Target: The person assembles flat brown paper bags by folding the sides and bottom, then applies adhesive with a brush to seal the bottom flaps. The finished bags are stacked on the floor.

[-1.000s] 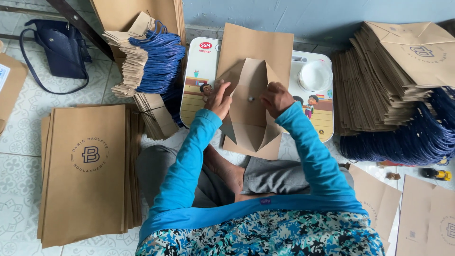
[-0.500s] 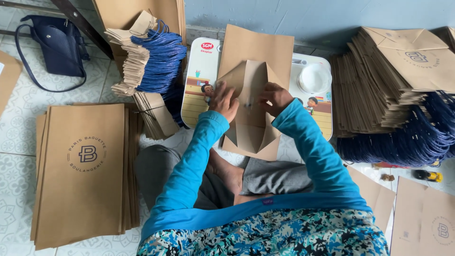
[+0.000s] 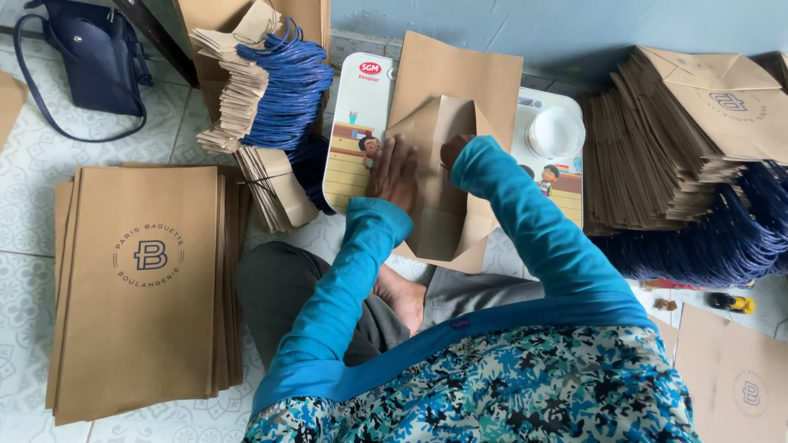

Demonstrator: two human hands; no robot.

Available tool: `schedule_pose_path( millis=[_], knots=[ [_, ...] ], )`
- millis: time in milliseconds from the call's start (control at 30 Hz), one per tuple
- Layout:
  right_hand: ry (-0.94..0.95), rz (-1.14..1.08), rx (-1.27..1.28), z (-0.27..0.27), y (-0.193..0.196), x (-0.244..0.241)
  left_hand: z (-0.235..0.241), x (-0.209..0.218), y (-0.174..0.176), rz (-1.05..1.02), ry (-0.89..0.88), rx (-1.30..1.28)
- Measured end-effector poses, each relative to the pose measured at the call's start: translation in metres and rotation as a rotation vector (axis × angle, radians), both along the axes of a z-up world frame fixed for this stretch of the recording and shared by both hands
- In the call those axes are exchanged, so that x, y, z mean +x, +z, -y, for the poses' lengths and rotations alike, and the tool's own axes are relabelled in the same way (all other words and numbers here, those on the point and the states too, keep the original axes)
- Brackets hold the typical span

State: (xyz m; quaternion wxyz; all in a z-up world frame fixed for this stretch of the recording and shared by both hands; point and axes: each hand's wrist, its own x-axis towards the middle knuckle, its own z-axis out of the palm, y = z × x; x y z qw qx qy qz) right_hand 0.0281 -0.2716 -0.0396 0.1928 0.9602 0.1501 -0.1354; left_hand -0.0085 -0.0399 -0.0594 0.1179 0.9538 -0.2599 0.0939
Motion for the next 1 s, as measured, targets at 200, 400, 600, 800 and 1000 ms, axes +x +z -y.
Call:
schedule_pose_path(
  millis=[200, 400, 600, 800, 1000],
  knots=[
    [0.043, 0.049, 0.225, 0.065, -0.056, 0.053, 0.004, 0.005, -0.019, 0.083, 0.013, 0.002],
    [0.370, 0.347, 0.280, 0.065, -0.068, 0.026, 0.006, 0.007, -0.022, 0.125, 0.001, -0.037],
    [-0.003, 0.358, 0.722, 0.039, -0.013, -0.008, 0.010, 0.003, 0.007, -0.084, -0.030, -0.103],
    [0.060, 0.402, 0.802, 0.026, -0.007, -0.026, 0.021, 0.007, 0.003, -0.182, 0.016, 0.046],
    [-0.618, 0.577, 2.121, 0.033, 0.058, -0.092, 0.016, -0.005, 0.044, -0.141, 0.041, 0.125]
  ],
)
